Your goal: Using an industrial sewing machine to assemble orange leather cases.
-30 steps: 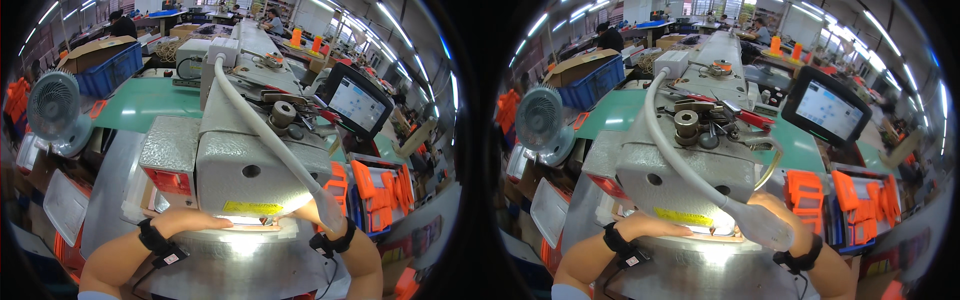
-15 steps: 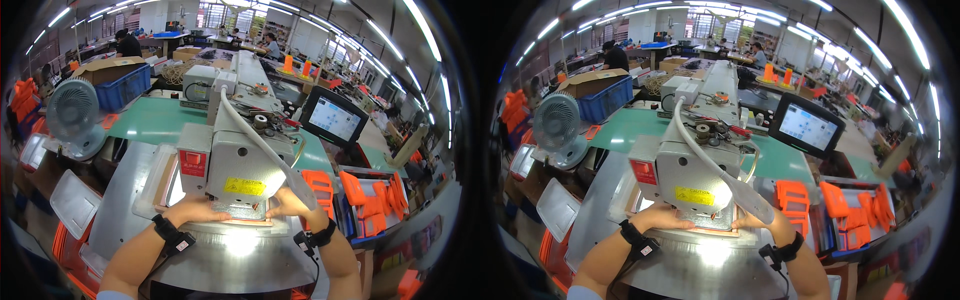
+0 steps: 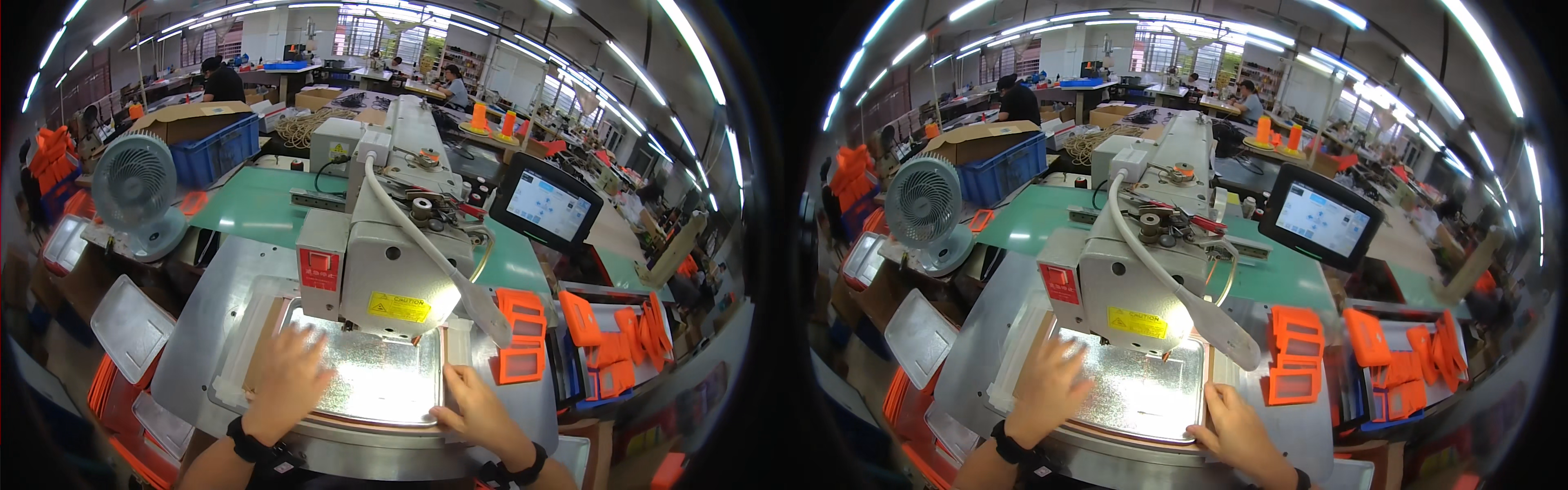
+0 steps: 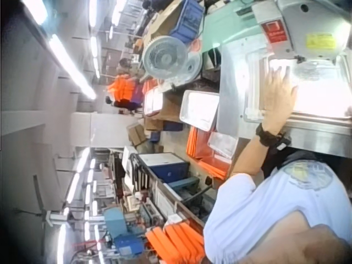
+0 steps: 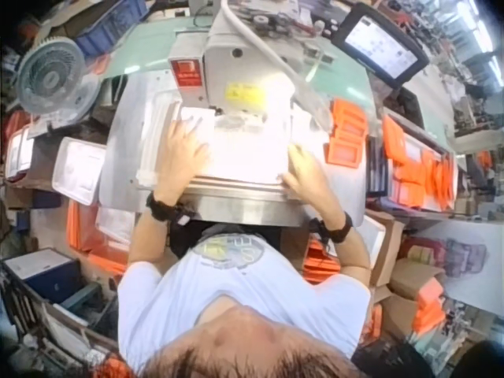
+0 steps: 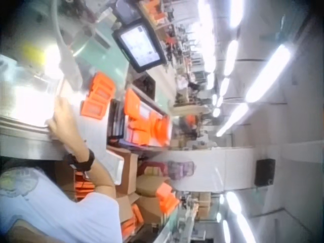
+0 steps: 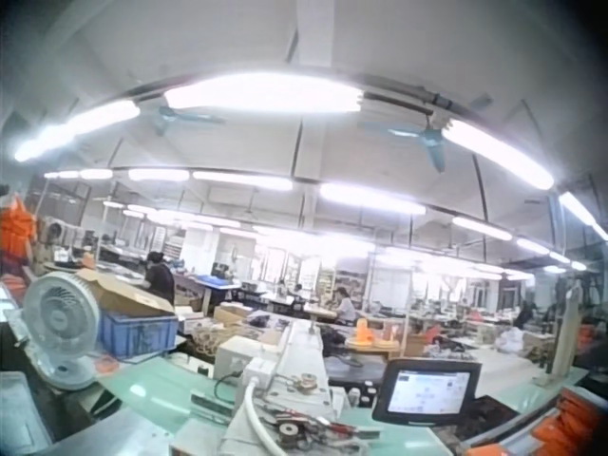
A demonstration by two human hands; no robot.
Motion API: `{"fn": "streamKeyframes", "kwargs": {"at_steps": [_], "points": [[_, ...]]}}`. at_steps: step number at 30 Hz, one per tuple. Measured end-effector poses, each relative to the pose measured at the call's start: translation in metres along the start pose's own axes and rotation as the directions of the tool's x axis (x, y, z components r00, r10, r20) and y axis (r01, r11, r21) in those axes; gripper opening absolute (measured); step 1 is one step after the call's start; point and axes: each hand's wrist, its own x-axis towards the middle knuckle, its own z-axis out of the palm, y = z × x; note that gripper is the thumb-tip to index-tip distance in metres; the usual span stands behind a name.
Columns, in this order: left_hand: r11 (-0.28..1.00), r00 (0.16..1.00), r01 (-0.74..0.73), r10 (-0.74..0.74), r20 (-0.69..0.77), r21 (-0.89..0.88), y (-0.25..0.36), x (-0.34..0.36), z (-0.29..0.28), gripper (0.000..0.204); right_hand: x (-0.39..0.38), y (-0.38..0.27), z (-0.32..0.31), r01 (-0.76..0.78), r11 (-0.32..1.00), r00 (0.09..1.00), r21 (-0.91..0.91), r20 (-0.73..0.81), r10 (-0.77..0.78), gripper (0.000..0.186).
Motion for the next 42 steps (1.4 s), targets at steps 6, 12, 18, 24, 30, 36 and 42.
{"fn": "streamKeyframes", "kwargs": {"at_steps": [6,12,18,24,30,36,42], "points": [[0.941,0.931,0.338,-0.334,0.147,-0.005,-0.045,-0.003,-0.010,0.039,0.005,-0.007,0.000,-0.178,0.983,0.981,0.049,0.084,0.173,0.064],[0.845,0.906,0.418,-0.415,0.086,-0.334,-0.049,-0.006,-0.043,0.038,0.023,-0.007,0.007,-0.178,0.943,0.981,0.281,0.128,0.147,0.050],[0.135,0.863,0.352,-0.430,0.265,-0.926,-0.018,-0.028,-0.086,0.061,0.049,-0.003,0.028,-0.062,0.968,0.984,0.245,0.177,0.018,0.036],[0.147,0.928,0.021,-0.371,-0.036,-0.989,0.020,-0.070,-0.054,0.068,0.070,-0.020,0.040,-0.119,0.858,0.968,0.499,0.249,-0.010,0.032],[-0.006,0.667,0.249,-0.724,0.176,-0.968,0.002,-0.076,-0.034,0.050,0.073,-0.042,0.058,0.047,0.838,0.950,0.543,0.235,-0.206,0.052],[-0.435,0.501,0.031,-0.772,0.391,-0.900,-0.084,-0.167,-0.049,0.040,0.074,-0.073,0.051,0.250,0.946,0.966,0.205,-0.119,-0.230,0.054],[0.482,0.561,0.297,-0.786,-0.258,-0.824,-0.053,-0.174,-0.091,0.030,0.063,-0.078,0.055,0.387,0.842,0.844,0.377,0.224,-0.488,0.033]]}}
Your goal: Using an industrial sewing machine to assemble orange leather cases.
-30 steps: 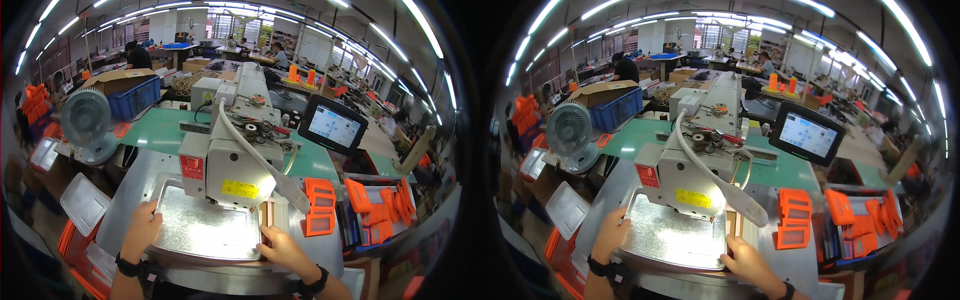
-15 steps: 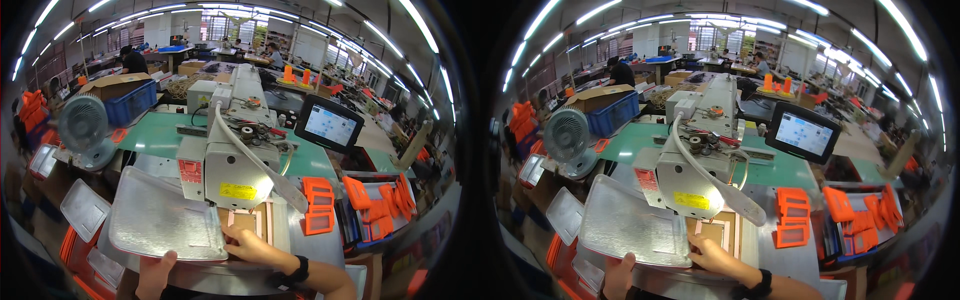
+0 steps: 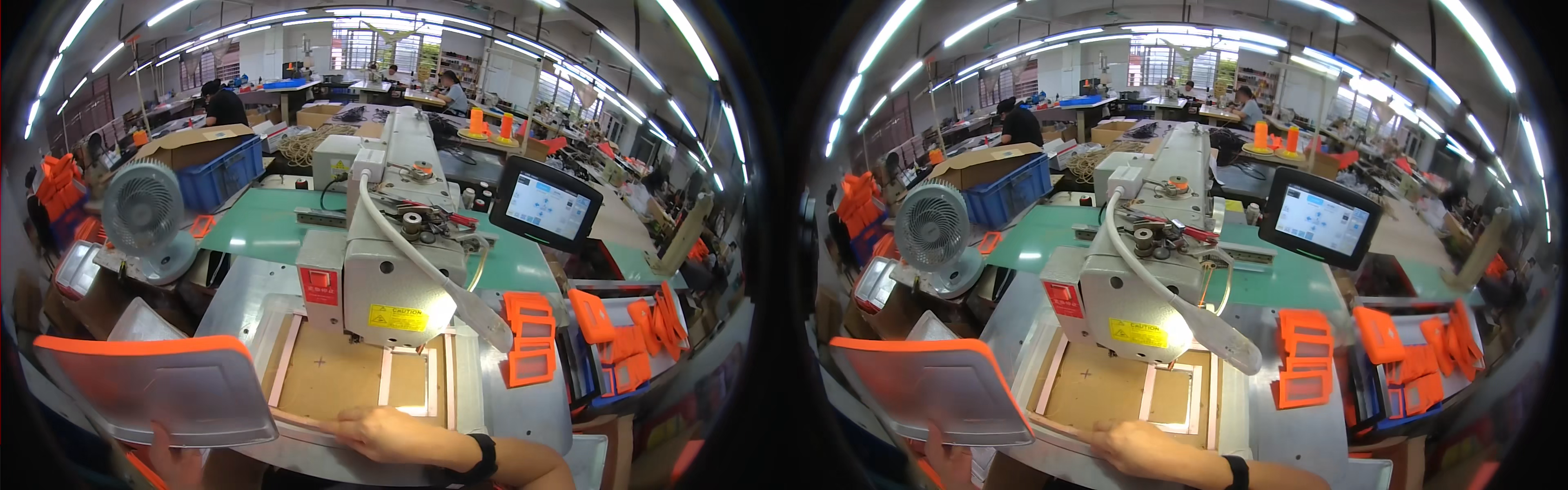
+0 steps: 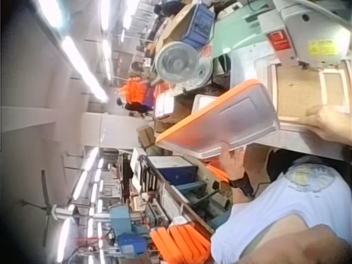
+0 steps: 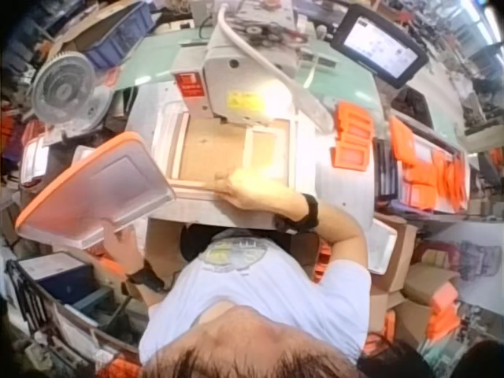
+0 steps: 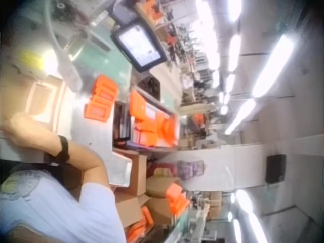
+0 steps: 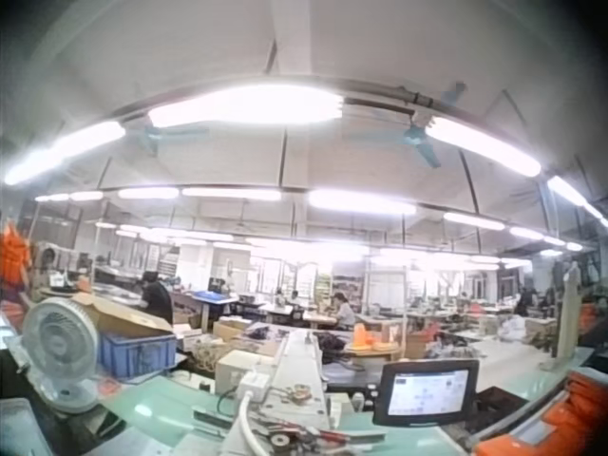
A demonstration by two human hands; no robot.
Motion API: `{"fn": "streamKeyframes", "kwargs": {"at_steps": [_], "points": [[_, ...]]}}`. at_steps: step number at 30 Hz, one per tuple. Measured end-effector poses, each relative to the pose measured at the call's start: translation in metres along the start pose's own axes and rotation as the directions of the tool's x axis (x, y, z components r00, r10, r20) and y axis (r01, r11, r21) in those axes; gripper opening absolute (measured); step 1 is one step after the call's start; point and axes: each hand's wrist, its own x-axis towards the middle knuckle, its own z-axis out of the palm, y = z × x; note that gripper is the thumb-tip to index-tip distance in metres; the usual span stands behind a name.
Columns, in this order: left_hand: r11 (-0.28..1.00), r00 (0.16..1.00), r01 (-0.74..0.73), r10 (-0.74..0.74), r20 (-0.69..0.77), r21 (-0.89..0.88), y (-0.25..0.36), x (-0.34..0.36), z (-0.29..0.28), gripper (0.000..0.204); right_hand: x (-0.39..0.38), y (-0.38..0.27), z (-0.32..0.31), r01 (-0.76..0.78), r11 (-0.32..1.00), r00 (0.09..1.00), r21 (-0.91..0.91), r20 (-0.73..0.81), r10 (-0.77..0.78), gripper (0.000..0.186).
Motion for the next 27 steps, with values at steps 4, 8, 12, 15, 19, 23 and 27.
{"fn": "streamKeyframes", "kwargs": {"at_steps": [4,8,12,15,19,23,27], "points": [[0.926,0.992,-0.127,0.111,-0.065,-0.356,0.031,0.014,0.061,0.034,-0.019,-0.004,-0.036,-0.018,0.975,0.976,0.222,-0.208,0.066,0.022],[0.595,0.967,0.241,-0.209,0.142,-0.767,0.044,0.026,0.116,0.028,-0.047,0.007,-0.065,-0.233,0.806,0.668,0.544,-0.513,0.539,0.009],[0.592,0.947,0.294,-0.073,0.313,-0.751,0.025,0.039,0.137,0.024,-0.038,0.054,-0.069,-0.099,0.875,0.631,0.475,-0.650,0.424,0.011],[0.564,0.948,0.312,-0.137,0.286,-0.765,0.009,0.039,0.141,0.022,-0.035,0.061,-0.065,-0.040,0.772,0.656,0.634,-0.566,0.499,0.009],[0.553,0.916,0.394,-0.166,0.366,-0.734,-0.016,0.037,0.139,0.018,-0.032,0.066,-0.060,0.092,0.581,0.666,0.809,-0.484,0.568,0.008],[0.561,0.900,0.431,-0.213,0.380,-0.706,-0.016,0.032,0.143,0.016,-0.028,0.063,-0.053,0.136,0.540,0.606,0.831,-0.501,0.618,0.010],[0.494,0.884,0.463,-0.198,0.424,-0.736,-0.017,0.028,0.141,0.017,-0.034,0.070,-0.052,0.147,0.608,0.602,0.780,-0.558,0.571,0.013]]}}
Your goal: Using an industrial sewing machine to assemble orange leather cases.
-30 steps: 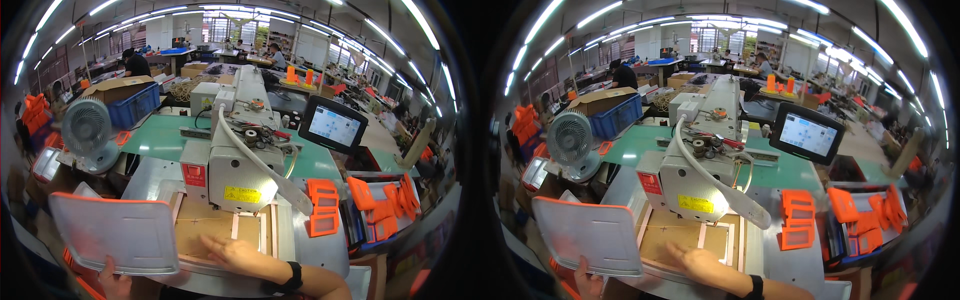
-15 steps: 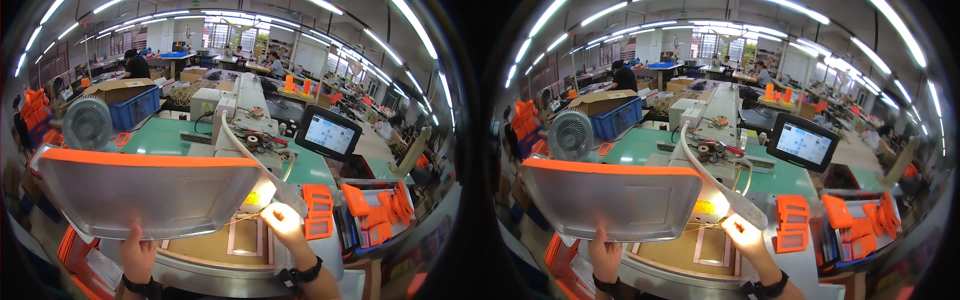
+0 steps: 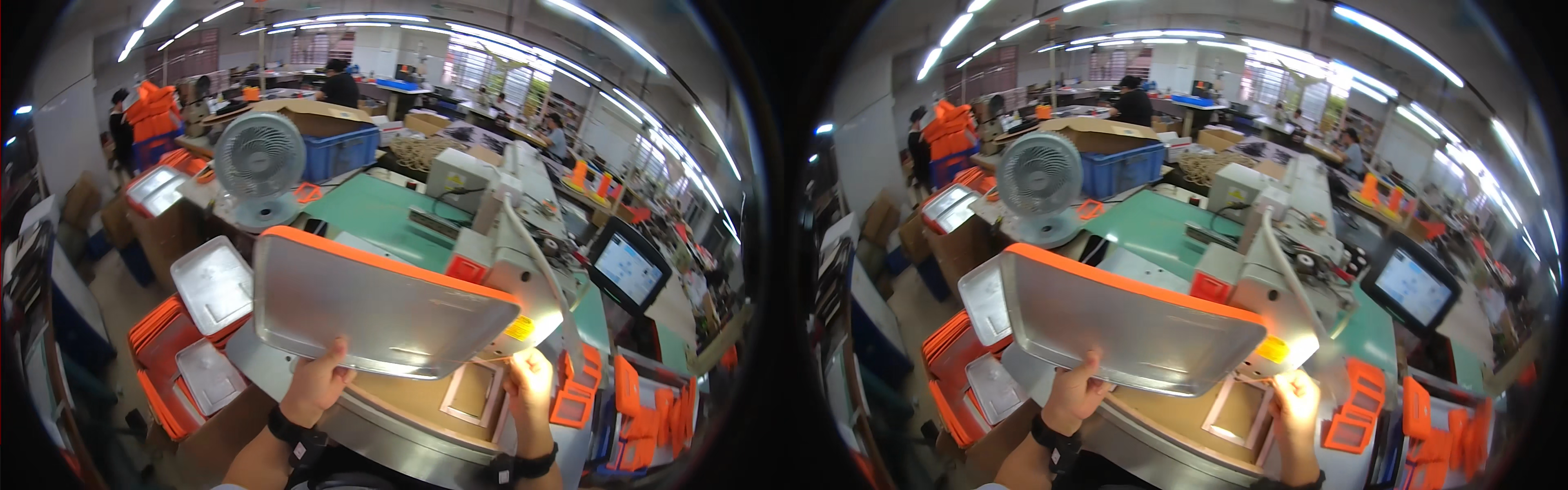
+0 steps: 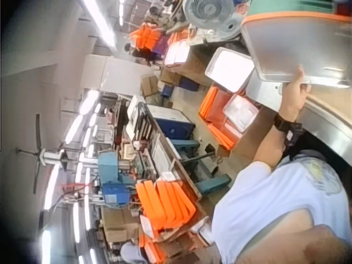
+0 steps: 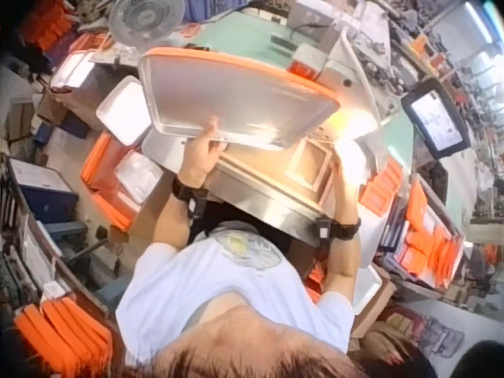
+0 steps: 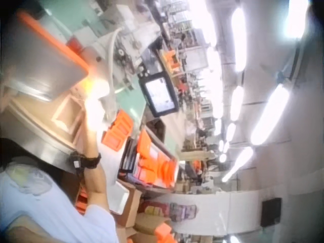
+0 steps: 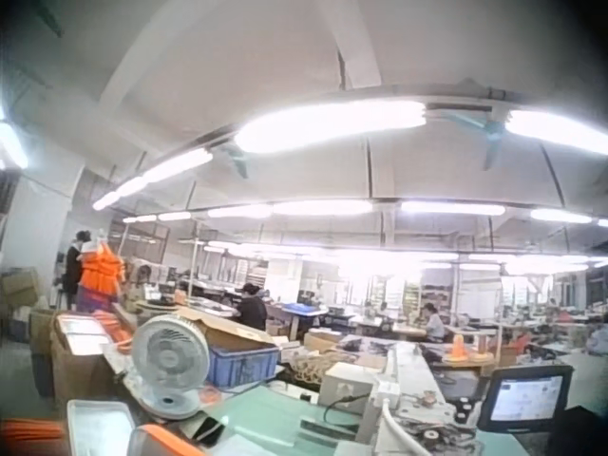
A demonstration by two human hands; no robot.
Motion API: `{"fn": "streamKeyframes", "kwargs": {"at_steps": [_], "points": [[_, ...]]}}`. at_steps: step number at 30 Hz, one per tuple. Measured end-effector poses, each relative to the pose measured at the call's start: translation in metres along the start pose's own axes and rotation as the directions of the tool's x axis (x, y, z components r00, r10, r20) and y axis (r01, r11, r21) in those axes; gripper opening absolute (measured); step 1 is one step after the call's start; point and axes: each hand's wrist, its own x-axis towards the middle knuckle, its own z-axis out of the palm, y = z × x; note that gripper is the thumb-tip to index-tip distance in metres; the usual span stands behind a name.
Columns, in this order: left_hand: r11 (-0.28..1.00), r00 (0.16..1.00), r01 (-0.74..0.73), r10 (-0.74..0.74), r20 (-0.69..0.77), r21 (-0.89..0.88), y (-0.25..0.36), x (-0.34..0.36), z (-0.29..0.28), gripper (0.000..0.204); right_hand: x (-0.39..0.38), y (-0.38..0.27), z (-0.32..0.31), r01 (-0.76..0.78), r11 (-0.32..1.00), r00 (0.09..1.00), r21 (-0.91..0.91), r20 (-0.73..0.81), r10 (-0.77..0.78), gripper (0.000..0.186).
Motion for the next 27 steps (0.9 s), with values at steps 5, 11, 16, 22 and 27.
{"fn": "streamKeyframes", "kwargs": {"at_steps": [5,11,16,22,27], "points": [[0.991,0.997,0.034,-0.025,-0.072,0.133,0.004,-0.007,-0.011,0.025,-0.006,0.004,-0.004,-0.107,0.994,0.986,-0.029,0.128,0.110,0.017],[1.000,0.996,-0.016,0.014,-0.088,-0.019,0.017,-0.007,-0.007,0.014,0.014,0.012,-0.025,-0.088,0.990,0.990,0.111,0.121,0.075,0.015],[0.989,0.984,-0.115,0.100,-0.145,-0.095,0.032,-0.008,-0.029,0.030,-0.021,0.009,0.016,-0.143,0.945,0.935,-0.296,0.273,0.227,0.019],[0.964,0.903,-0.265,0.258,-0.343,0.026,0.061,-0.012,-0.037,0.034,-0.049,-0.003,0.057,0.294,0.612,0.795,-0.735,0.543,0.271,0.012],[0.943,0.863,-0.324,0.265,-0.430,-0.069,0.083,-0.012,-0.045,0.032,-0.055,0.004,0.059,0.270,0.710,0.818,-0.651,0.543,0.187,0.005]]}}
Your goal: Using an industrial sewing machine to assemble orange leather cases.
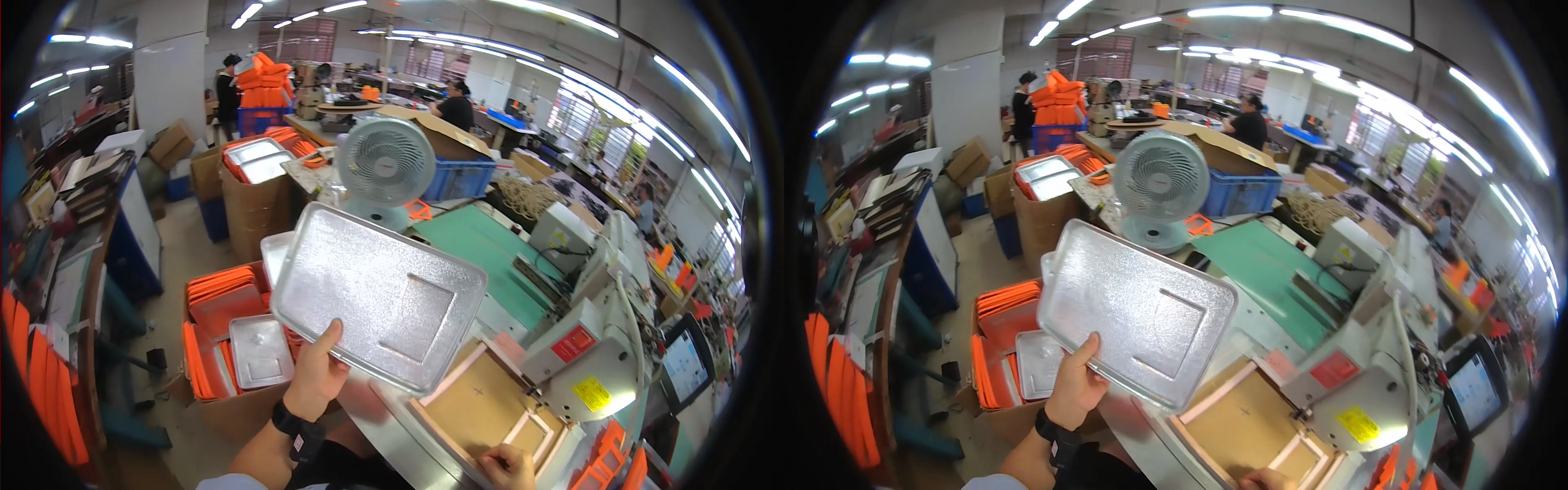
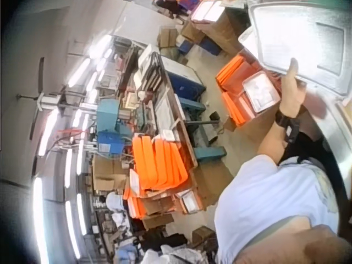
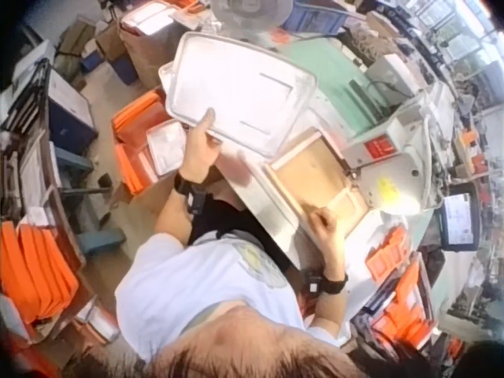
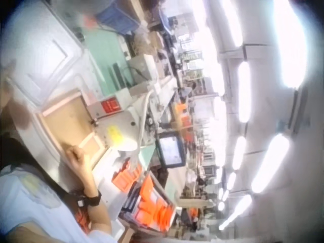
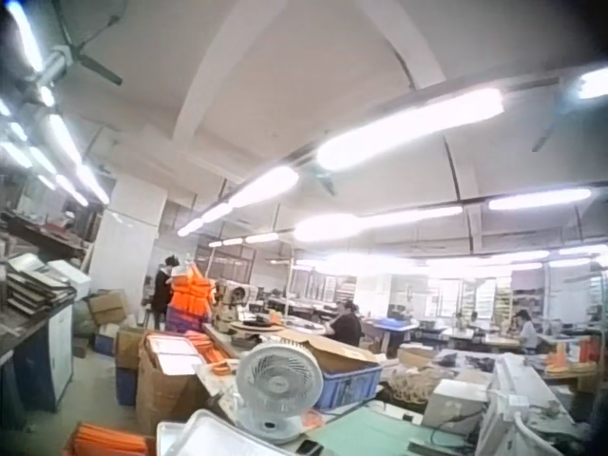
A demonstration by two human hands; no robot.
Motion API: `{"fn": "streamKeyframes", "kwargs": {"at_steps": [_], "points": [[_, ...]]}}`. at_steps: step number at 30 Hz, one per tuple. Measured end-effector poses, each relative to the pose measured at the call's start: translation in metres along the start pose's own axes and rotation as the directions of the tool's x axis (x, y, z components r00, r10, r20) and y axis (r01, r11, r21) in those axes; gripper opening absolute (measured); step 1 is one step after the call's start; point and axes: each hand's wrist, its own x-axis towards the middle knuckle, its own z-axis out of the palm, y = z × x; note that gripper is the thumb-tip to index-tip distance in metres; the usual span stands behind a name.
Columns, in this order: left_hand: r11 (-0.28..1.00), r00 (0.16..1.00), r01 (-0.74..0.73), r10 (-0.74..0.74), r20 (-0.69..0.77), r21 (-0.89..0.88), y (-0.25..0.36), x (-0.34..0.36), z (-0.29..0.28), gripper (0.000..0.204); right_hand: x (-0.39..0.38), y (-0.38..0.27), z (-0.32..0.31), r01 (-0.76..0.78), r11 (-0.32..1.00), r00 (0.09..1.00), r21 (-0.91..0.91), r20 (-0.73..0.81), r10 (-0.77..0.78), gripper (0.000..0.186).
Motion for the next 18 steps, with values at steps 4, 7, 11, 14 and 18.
{"fn": "streamKeyframes", "kwargs": {"at_steps": [4,7,11,14,18], "points": [[0.850,0.885,0.397,-0.254,0.391,-0.347,0.017,0.019,-0.037,0.039,-0.004,-0.018,-0.003,-0.079,0.986,0.996,0.149,-0.033,0.085,0.004],[0.544,0.746,0.647,-0.303,0.593,-0.535,0.032,0.024,-0.047,0.050,-0.003,-0.021,-0.002,-0.217,0.932,0.975,0.289,0.014,0.222,0.005],[0.466,0.702,0.676,-0.173,0.691,-0.570,0.039,0.028,-0.059,0.056,-0.003,-0.017,0.000,-0.291,0.898,0.955,0.330,0.044,0.294,0.007],[0.499,0.680,0.661,-0.080,0.729,-0.561,0.040,0.034,-0.071,0.056,-0.006,-0.004,0.002,-0.236,0.917,0.969,0.322,0.012,0.246,0.009],[0.547,0.636,0.658,-0.037,0.771,-0.517,0.039,0.040,-0.083,0.051,-0.004,-0.001,0.000,-0.259,0.905,0.963,0.338,0.020,0.268,0.009]]}}
